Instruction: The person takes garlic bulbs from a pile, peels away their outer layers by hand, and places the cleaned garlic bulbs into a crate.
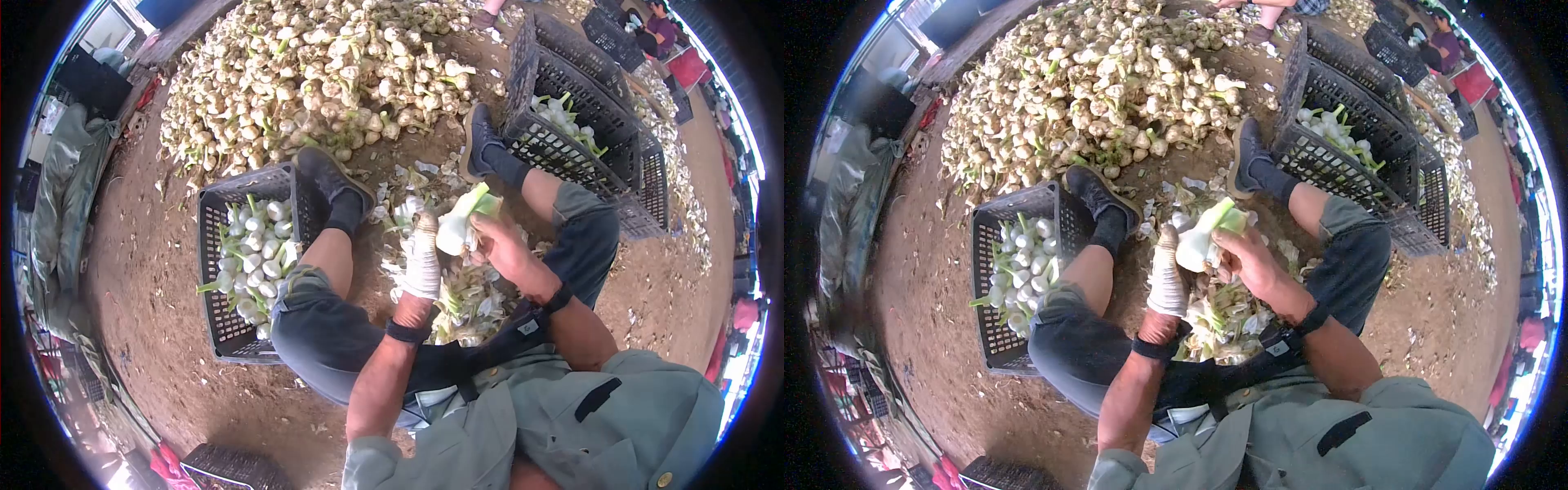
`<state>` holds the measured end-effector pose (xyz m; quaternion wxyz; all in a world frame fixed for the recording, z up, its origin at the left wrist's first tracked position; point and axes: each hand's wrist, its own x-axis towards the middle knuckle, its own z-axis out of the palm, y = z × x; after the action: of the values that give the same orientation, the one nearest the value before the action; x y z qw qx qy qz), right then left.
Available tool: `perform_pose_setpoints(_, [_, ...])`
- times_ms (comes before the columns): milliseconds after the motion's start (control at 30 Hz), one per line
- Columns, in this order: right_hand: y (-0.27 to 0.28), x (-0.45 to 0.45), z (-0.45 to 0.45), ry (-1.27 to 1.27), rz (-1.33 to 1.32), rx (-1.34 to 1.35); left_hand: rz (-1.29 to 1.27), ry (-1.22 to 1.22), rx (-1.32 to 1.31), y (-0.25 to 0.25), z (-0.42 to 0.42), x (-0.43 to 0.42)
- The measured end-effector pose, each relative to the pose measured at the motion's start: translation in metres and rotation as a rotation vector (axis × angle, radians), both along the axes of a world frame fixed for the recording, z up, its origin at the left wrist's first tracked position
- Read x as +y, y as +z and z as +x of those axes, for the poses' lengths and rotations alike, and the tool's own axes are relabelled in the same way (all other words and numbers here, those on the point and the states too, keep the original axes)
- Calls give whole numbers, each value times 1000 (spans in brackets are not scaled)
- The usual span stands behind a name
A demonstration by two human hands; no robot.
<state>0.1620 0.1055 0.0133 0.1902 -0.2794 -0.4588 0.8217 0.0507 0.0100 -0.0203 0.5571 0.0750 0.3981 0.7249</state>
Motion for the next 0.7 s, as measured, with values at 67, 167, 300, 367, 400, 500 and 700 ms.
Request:
perform_pose_setpoints(67, [0,4,1,-18,2,1,-10,24,266,4,-3,-5])
perform_pose_setpoints(167, [7,14,3,-31,86,-83,81,218,524,10,13,1])
perform_pose_setpoints(300, [11,18,3,-27,344,-303,-134,253,1163,2,9,-1])
perform_pose_setpoints(367, [11,17,3,-37,439,-341,-169,259,1238,3,9,-1])
perform_pose_setpoints(400, [12,17,5,-32,467,-327,-167,242,1165,6,10,-1])
perform_pose_setpoints(500, [7,21,11,-1,463,-292,-86,267,1015,-4,11,3])
perform_pose_setpoints(700, [1,12,14,12,122,-166,60,40,-23,12,6,-3])
